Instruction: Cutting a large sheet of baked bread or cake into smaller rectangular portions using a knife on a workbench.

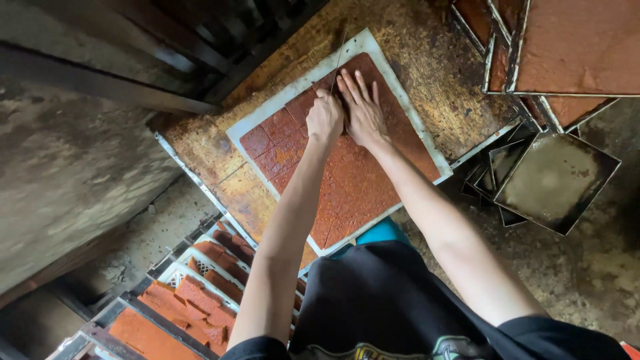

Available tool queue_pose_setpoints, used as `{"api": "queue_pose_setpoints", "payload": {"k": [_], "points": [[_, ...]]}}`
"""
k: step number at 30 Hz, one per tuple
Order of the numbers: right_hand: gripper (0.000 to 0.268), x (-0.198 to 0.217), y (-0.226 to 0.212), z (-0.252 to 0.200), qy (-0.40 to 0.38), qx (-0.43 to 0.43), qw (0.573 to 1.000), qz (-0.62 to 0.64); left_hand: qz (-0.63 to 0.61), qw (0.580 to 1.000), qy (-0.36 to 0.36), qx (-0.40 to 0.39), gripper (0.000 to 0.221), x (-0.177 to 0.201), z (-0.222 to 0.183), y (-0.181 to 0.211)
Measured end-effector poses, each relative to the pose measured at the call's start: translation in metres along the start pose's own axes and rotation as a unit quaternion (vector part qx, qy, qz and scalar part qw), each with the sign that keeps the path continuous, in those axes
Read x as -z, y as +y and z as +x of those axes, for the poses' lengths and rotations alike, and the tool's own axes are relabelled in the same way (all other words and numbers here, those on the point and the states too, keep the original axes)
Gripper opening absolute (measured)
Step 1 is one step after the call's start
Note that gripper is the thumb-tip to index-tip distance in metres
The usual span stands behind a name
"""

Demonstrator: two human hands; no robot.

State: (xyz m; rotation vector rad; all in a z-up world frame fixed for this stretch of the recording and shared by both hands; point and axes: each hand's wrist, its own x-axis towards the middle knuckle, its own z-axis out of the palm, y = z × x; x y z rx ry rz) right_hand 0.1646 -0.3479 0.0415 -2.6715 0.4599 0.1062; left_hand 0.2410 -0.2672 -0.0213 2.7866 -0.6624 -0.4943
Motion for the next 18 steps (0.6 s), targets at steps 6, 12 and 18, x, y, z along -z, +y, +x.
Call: {"api": "queue_pose_setpoints", "payload": {"k": [6,12,18], "points": [[0.073,0.031,-0.028,-0.008,-0.022,-0.007,0.996,-0.091,-0.018,0.999,-0.035,0.018,0.027,0.026,-0.007,0.011],[0.072,0.034,-0.036,-0.009,-0.019,-0.015,0.996,-0.083,0.061,0.988,0.141,0.007,0.021,0.013,-0.014,0.017],[0.071,0.026,-0.030,-0.004,-0.056,-0.038,0.993,-0.097,0.222,0.859,0.451,-0.100,0.036,-0.011,-0.028,-0.010]]}}
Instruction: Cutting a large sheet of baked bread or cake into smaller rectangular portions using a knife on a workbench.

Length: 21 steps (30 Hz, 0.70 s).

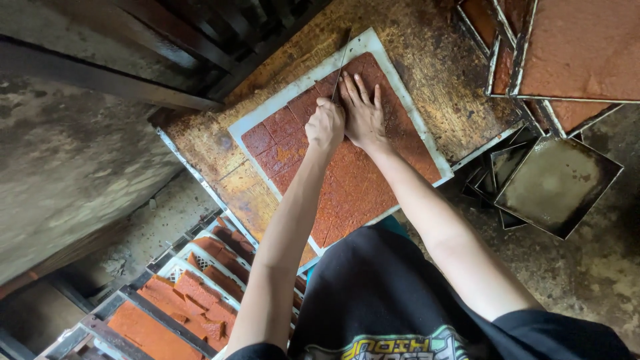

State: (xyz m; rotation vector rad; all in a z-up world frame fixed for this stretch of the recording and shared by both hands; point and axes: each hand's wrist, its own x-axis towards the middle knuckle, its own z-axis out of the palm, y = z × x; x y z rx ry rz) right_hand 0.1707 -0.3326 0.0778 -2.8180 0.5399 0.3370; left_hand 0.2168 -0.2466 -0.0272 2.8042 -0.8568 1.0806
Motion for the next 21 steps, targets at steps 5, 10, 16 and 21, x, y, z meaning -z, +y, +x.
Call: {"api": "queue_pose_setpoints", "payload": {"k": [5,10,16,21], "points": [[0.071,-0.014,0.008,0.000,0.025,0.021,0.999,0.010,0.021,1.000,0.016,-0.008,0.038,0.011,-0.011,-0.007],[0.061,-0.013,0.008,0.001,0.036,0.017,0.999,0.013,-0.016,1.000,0.012,-0.016,0.041,0.020,-0.017,-0.018],[0.058,-0.011,0.010,0.001,0.070,0.043,0.997,0.013,-0.137,0.850,-0.508,0.018,0.059,0.044,-0.007,-0.031],[0.061,-0.010,0.008,0.001,0.064,0.035,0.997,-0.009,-0.148,0.825,-0.544,0.029,0.058,0.067,0.002,-0.041]]}}
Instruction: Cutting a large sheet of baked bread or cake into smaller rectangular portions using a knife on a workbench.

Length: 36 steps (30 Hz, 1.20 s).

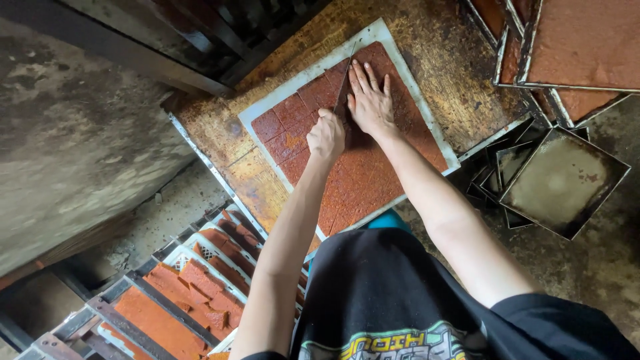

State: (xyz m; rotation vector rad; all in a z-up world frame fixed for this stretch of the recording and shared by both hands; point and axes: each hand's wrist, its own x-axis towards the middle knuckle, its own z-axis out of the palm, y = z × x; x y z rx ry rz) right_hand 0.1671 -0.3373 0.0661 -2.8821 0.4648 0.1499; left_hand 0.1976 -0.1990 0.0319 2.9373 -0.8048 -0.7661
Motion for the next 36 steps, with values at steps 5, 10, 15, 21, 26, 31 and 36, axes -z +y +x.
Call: {"api": "queue_pose_setpoints", "payload": {"k": [5,10,15,21,26,31,36], "points": [[0.062,0.004,-0.002,0.000,-0.001,-0.003,1.000,-0.019,0.054,0.998,0.045,-0.006,0.060,-0.034,-0.005,-0.010],[0.061,0.004,-0.001,0.004,-0.035,-0.018,0.999,-0.015,0.010,1.000,-0.015,0.013,0.059,-0.001,-0.024,-0.010],[0.062,0.006,-0.001,0.000,-0.014,-0.011,0.999,-0.034,0.098,0.994,0.050,0.007,0.063,-0.044,-0.026,-0.021],[0.062,0.010,-0.002,0.004,-0.041,-0.027,0.999,-0.018,0.157,0.982,0.098,-0.020,0.062,-0.066,-0.043,-0.036],[0.063,0.012,-0.019,-0.010,-0.045,-0.088,0.994,0.038,0.047,0.998,0.005,0.029,0.059,-0.046,-0.055,-0.037],[0.057,0.028,-0.075,-0.082,-0.002,-0.055,0.993,0.101,0.023,0.962,0.269,-0.035,0.046,-0.095,-0.042,-0.042],[0.070,-0.007,-0.093,-0.128,-0.093,-0.014,0.995,0.039,0.020,0.948,0.317,-0.034,0.044,-0.096,-0.046,-0.038]]}}
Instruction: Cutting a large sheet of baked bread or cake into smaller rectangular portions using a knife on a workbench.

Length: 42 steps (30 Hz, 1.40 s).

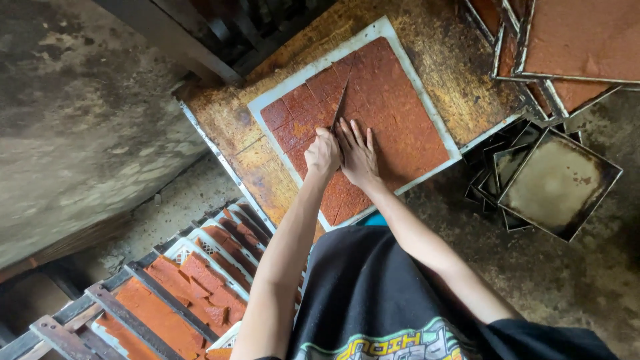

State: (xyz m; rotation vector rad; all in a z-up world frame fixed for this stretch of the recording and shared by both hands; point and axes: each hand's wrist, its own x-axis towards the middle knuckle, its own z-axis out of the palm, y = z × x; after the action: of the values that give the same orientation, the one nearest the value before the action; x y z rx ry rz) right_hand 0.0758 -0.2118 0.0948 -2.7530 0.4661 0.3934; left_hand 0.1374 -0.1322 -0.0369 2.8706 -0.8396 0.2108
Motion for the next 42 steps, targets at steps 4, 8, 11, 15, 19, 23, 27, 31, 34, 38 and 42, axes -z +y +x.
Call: {"api": "queue_pose_setpoints", "payload": {"k": [4,8,11,15,19,23,27,31,34,38,42], "points": [[0.069,0.008,-0.010,-0.002,-0.012,-0.032,0.999,-0.016,0.028,0.993,0.103,-0.047,0.043,0.000,-0.009,-0.005],[0.072,0.002,-0.007,0.001,-0.010,-0.033,0.999,-0.013,0.046,0.992,0.110,-0.042,0.047,-0.005,-0.015,-0.013],[0.070,-0.006,-0.005,0.002,0.014,-0.029,0.999,0.004,0.058,0.991,0.110,-0.051,0.048,-0.012,-0.028,-0.021],[0.066,-0.004,-0.008,0.000,0.059,-0.025,0.998,0.014,0.057,0.993,0.091,-0.057,0.050,-0.008,-0.044,-0.029],[0.067,-0.007,-0.008,0.000,0.078,-0.021,0.997,-0.010,0.060,0.988,0.123,-0.069,0.049,-0.009,-0.056,-0.032],[0.068,-0.008,-0.008,0.000,0.083,-0.022,0.996,-0.028,0.096,0.986,0.123,-0.054,0.048,0.001,-0.069,-0.037],[0.068,-0.005,-0.007,0.000,0.071,-0.020,0.997,-0.026,0.085,0.992,0.091,-0.037,0.050,0.015,-0.081,-0.042],[0.068,-0.007,-0.006,-0.002,0.063,-0.018,0.998,-0.013,0.009,0.996,-0.090,0.007,0.056,0.020,-0.094,-0.046],[0.067,-0.002,-0.019,-0.019,0.078,-0.025,0.996,0.045,0.061,0.998,-0.010,-0.018,0.055,0.016,-0.098,-0.049],[0.072,-0.028,-0.032,-0.051,0.056,0.056,0.997,0.016,0.026,0.998,-0.060,-0.001,0.053,0.016,-0.093,-0.047],[0.073,-0.051,-0.041,-0.075,0.029,0.064,0.997,-0.045,0.003,0.997,-0.078,0.021,0.054,0.008,-0.096,-0.045]]}}
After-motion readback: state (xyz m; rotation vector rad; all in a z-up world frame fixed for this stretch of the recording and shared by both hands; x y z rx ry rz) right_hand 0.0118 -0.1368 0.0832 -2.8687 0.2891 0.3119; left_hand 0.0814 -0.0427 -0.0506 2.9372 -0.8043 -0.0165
